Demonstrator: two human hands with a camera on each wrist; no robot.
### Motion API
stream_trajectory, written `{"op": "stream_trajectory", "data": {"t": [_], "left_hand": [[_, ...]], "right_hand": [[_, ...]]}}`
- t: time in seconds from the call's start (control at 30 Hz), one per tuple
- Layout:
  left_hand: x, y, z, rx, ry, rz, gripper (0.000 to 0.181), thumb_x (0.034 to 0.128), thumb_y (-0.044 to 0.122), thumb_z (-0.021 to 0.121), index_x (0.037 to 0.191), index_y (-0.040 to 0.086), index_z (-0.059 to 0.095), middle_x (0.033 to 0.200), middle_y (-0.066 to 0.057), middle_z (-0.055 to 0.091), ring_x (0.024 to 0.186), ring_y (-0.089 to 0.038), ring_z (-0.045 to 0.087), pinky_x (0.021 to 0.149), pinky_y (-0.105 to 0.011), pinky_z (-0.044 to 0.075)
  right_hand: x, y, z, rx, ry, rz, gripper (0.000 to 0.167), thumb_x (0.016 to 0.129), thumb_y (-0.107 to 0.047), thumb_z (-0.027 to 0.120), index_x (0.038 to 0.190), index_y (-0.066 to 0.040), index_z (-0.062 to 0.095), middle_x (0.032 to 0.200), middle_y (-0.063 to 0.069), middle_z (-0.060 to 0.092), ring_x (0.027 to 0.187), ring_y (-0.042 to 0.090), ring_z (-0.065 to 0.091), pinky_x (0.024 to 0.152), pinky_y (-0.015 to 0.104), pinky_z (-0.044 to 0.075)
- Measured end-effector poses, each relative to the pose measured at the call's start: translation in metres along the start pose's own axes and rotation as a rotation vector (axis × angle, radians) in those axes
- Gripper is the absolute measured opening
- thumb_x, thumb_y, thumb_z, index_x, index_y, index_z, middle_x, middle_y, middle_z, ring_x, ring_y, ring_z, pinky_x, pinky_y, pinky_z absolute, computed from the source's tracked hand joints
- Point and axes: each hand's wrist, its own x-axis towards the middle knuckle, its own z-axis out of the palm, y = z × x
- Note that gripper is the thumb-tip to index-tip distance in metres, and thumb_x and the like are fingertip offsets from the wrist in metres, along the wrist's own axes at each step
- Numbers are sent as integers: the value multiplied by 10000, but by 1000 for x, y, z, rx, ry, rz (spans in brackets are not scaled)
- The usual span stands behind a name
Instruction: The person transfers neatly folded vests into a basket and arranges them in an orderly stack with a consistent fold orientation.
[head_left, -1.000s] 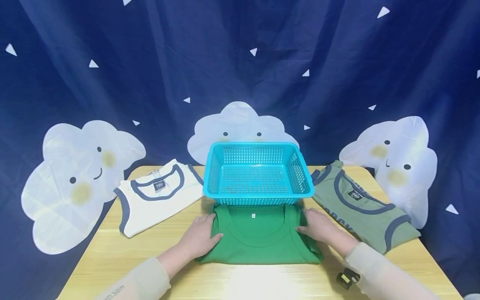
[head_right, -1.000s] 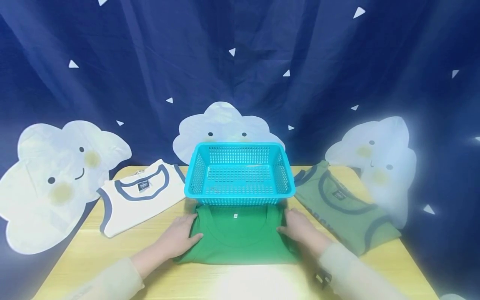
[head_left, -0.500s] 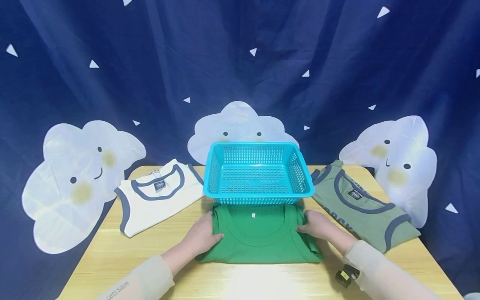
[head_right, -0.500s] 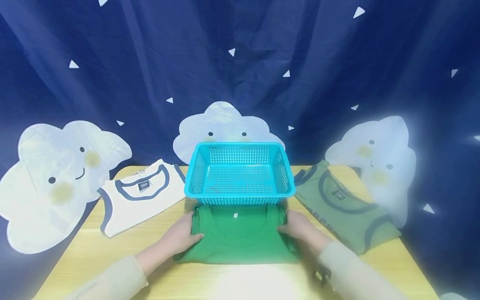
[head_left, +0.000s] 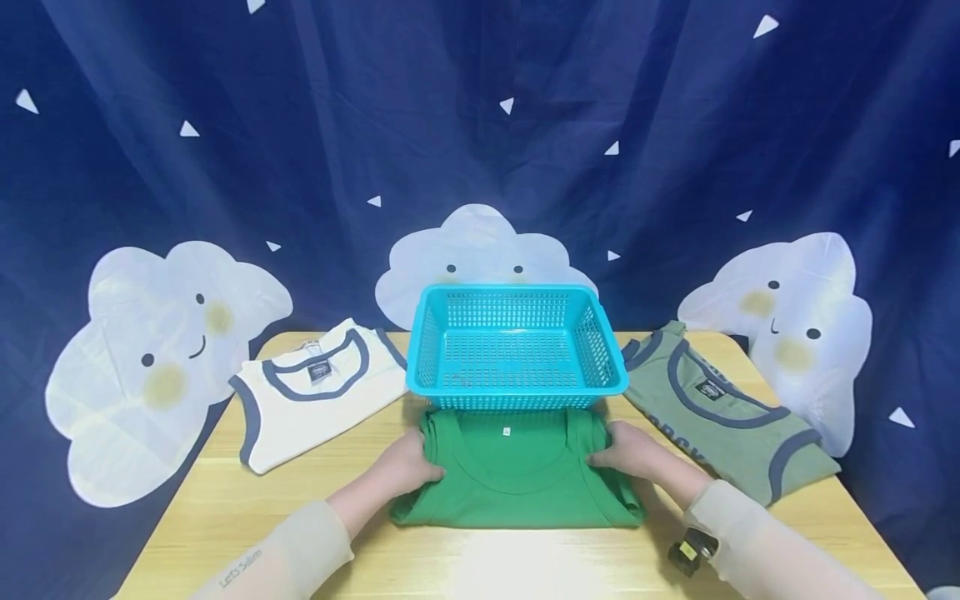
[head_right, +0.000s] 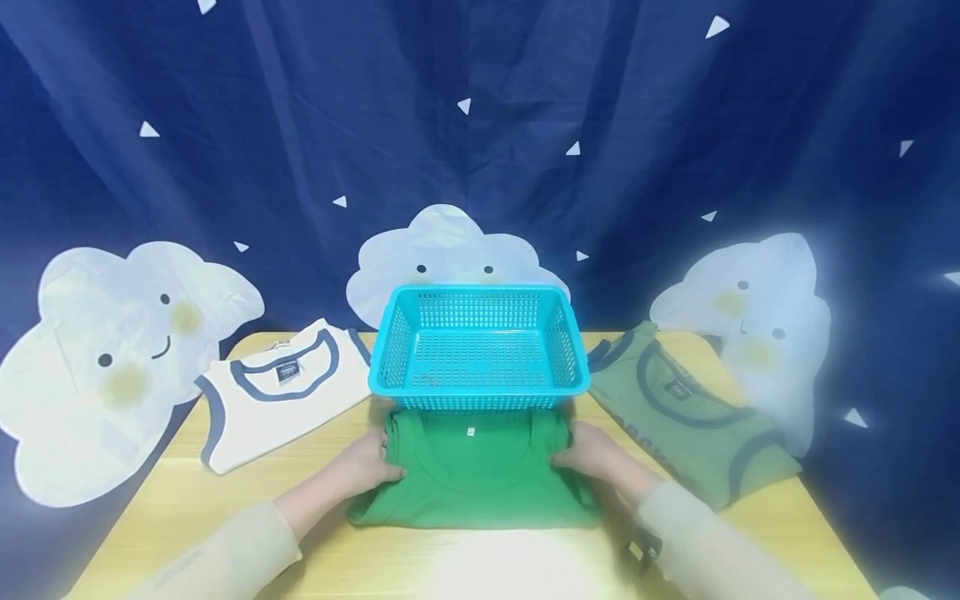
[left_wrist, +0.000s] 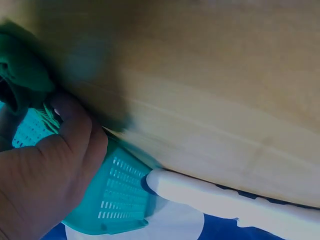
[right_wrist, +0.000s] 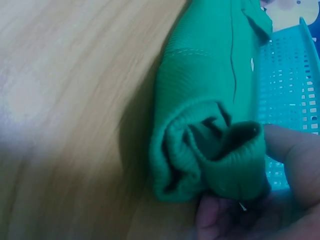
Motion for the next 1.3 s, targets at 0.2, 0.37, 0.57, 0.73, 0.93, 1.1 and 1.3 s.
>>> {"op": "stream_trajectory", "data": {"t": [0.2, 0.37, 0.57, 0.73, 0.93, 1.1, 1.3], "left_hand": [[1, 1, -2, -63, -51, -24, 260, 760, 74, 775, 915, 6, 577, 801, -67, 559, 709, -208, 531, 613, -337, 500], [1, 6, -4, -110, -64, -29, 217, 750, 51, 741, 873, 16, 566, 792, -68, 554, 704, -204, 525, 601, -324, 484], [3, 7, -5, -190, -93, -43, 251, 754, 48, 733, 950, -25, 594, 859, -80, 606, 766, -206, 570, 685, -356, 538], [4, 6, -4, -274, -143, -85, 442, 823, 149, 785, 1158, -71, 597, 1027, -87, 662, 955, -218, 628, 914, -440, 539], [7, 9, -2, -270, -158, -55, 460, 814, 133, 792, 1195, -51, 610, 1102, -99, 673, 1020, -237, 628, 989, -480, 497], [9, 11, 0, -210, -118, -51, 428, 794, 125, 806, 1139, -50, 623, 1053, -94, 670, 976, -231, 619, 954, -478, 514], [10, 8, 2, -161, -70, -57, 350, 785, 123, 800, 1052, -43, 647, 962, -80, 663, 888, -211, 610, 876, -443, 542]], "right_hand": [[2, 0, 1, 91, -16, -2, 417, 781, -179, 821, 1050, 57, 607, 865, 64, 628, 774, 200, 587, 709, 400, 550], [3, 0, 2, 174, -47, 24, 438, 781, -149, 819, 1086, 80, 602, 932, 87, 663, 856, 217, 632, 794, 438, 568], [1, -2, 2, 278, -79, 55, 518, 808, -111, 789, 1206, 127, 558, 1034, 124, 675, 972, 270, 653, 902, 501, 547], [3, -3, 4, 316, -76, 48, 451, 807, -86, 779, 1172, 103, 593, 994, 98, 682, 937, 244, 653, 894, 485, 550], [6, -2, 8, 349, -88, 28, 393, 786, -67, 789, 1106, 79, 612, 961, 99, 682, 893, 225, 645, 869, 455, 554], [9, -1, 11, 337, -91, 39, 346, 779, -67, 794, 1058, 50, 626, 932, 73, 669, 859, 203, 619, 849, 425, 551], [8, -6, 11, 329, -111, 16, 349, 783, -51, 789, 1079, 51, 636, 956, 76, 685, 882, 210, 632, 860, 443, 554]]}}
